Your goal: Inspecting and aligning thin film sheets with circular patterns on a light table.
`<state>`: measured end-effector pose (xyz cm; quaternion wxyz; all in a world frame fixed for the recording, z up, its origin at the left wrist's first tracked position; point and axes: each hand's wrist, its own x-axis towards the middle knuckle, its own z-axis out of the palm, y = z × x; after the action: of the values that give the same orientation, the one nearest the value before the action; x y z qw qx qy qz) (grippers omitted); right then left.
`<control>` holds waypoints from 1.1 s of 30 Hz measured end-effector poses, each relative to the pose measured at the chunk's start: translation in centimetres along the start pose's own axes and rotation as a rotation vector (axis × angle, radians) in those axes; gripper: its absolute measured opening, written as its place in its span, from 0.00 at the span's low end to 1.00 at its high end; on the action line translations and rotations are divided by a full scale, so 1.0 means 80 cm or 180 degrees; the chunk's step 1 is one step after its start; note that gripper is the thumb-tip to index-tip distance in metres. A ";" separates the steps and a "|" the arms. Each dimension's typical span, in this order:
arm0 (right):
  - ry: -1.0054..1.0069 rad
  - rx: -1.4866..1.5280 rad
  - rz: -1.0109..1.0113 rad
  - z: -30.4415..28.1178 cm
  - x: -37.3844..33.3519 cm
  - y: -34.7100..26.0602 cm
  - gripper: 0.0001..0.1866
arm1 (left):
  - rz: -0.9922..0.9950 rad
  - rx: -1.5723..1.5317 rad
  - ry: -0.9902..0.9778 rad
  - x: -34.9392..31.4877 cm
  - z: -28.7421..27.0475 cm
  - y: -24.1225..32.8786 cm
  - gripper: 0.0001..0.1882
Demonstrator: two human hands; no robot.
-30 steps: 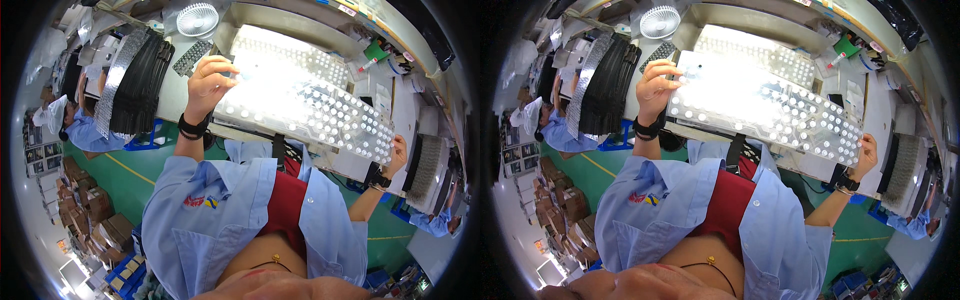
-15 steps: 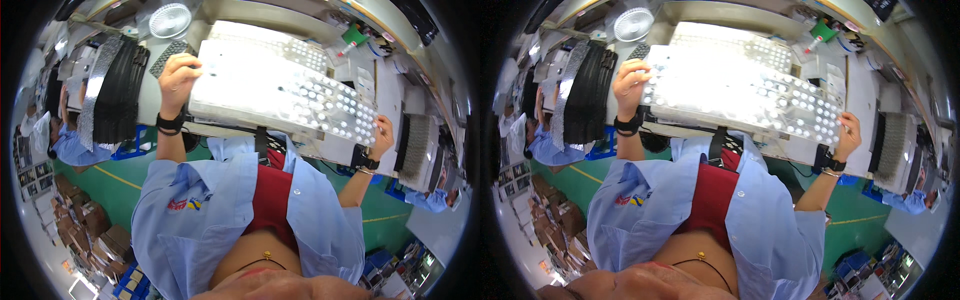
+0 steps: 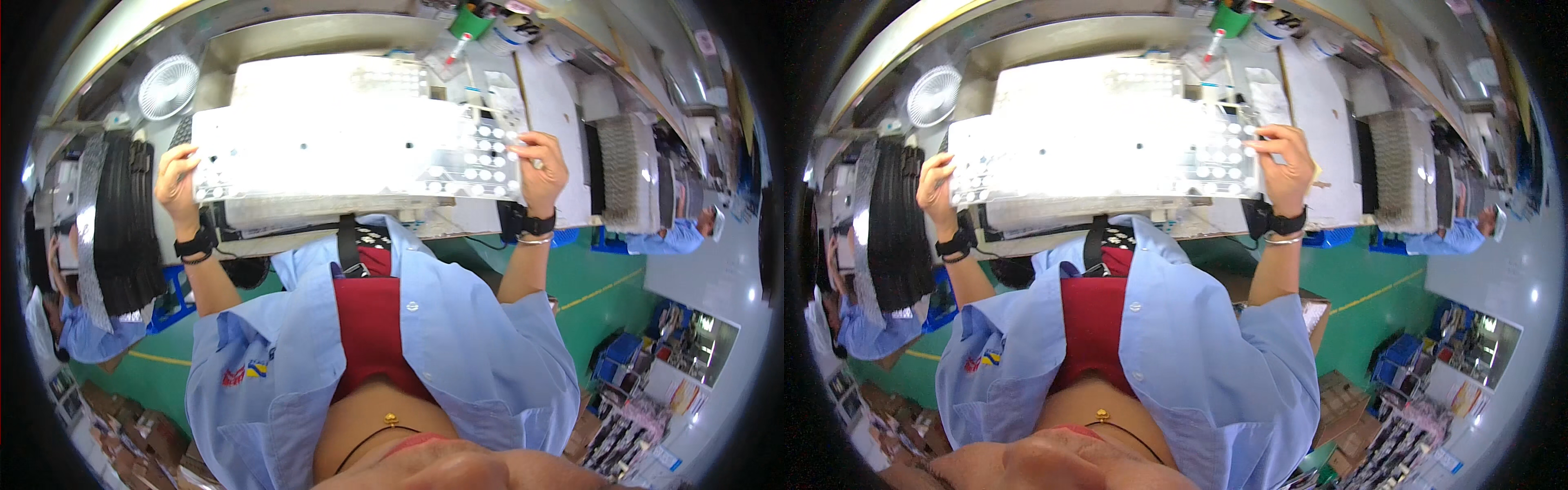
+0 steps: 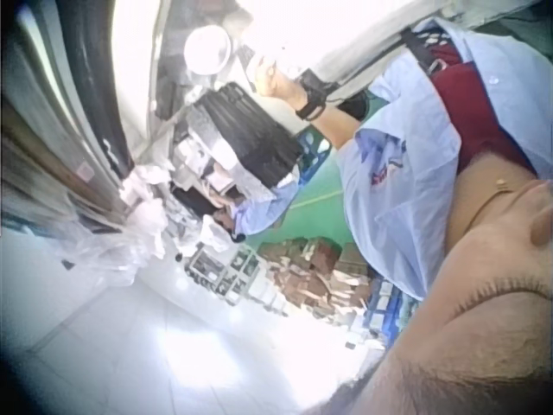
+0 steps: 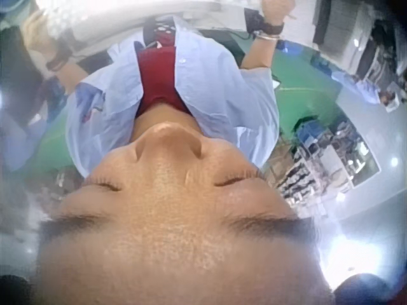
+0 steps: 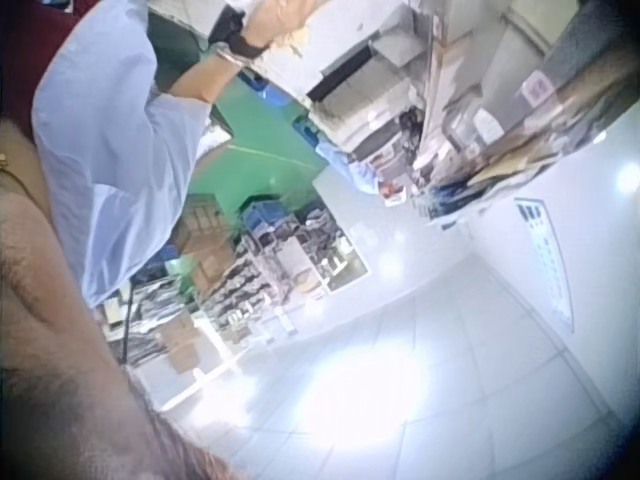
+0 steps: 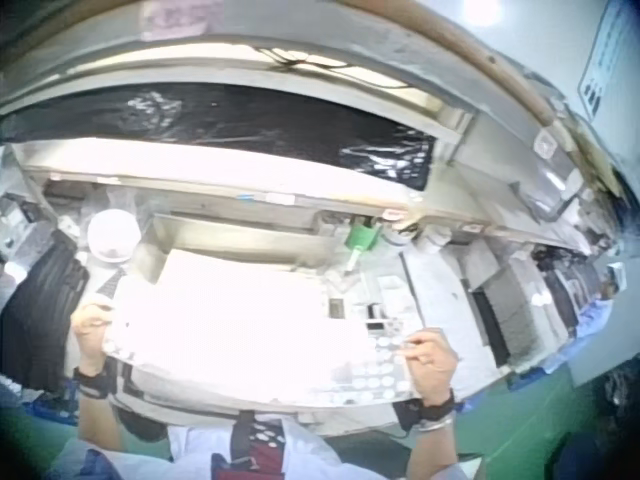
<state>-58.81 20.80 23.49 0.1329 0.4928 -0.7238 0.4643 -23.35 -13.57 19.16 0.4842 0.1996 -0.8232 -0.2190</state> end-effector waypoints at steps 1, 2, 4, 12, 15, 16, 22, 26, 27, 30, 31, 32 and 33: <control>-0.0005 -0.0008 -0.0045 0.002 0.003 -0.004 0.10 | 0.0032 -0.0102 -0.0030 -0.002 -0.002 -0.007 0.07; -0.0013 -0.0016 -0.0088 0.003 0.006 -0.009 0.10 | 0.0009 -0.0124 -0.0003 -0.007 -0.003 -0.014 0.07; -0.0021 0.0010 -0.0178 0.006 0.008 -0.012 0.10 | -0.0100 -0.0257 0.0090 -0.012 0.002 -0.024 0.07; -0.0160 -0.0086 -0.0575 0.011 0.020 -0.030 0.10 | -0.0272 -0.0060 -0.0011 -0.020 0.004 -0.041 0.06; -0.0184 -0.0087 -0.0663 0.016 0.023 -0.031 0.10 | -0.0407 0.0006 0.0030 -0.022 0.010 -0.048 0.06; -0.0189 -0.0108 -0.0689 0.018 0.023 -0.031 0.10 | -0.0402 0.0002 0.0013 -0.024 0.013 -0.049 0.06; -0.0399 0.0147 -0.0007 0.040 0.017 0.003 0.08 | -0.1135 -0.0578 -0.0583 -0.038 0.016 -0.081 0.03; -0.0519 0.1833 0.1994 0.104 -0.023 0.097 0.04 | -0.1796 -0.1018 -0.0919 -0.011 0.042 -0.088 0.04; -0.0497 0.1645 0.2079 0.120 -0.020 0.100 0.06 | -0.1942 -0.0841 -0.0981 -0.003 0.044 -0.098 0.04; -0.0377 0.2004 0.2792 0.163 -0.011 0.125 0.07 | -0.2003 -0.0986 -0.0812 0.026 0.072 -0.110 0.06; -0.0352 0.2405 0.2932 0.177 -0.011 0.136 0.06 | -0.1829 -0.0324 -0.0882 0.037 0.084 -0.112 0.06; -0.0288 0.2370 0.2994 0.192 -0.012 0.147 0.05 | -0.1644 0.0332 -0.0947 0.047 0.096 -0.114 0.07; -0.0271 0.2297 0.2992 0.205 -0.012 0.157 0.05 | -0.1581 0.0583 -0.0917 0.056 0.111 -0.119 0.07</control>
<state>-64.50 9.22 7.33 -0.2920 0.1516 -0.6656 0.6699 -32.13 -22.36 13.20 0.2741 0.4046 -0.8258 -0.2816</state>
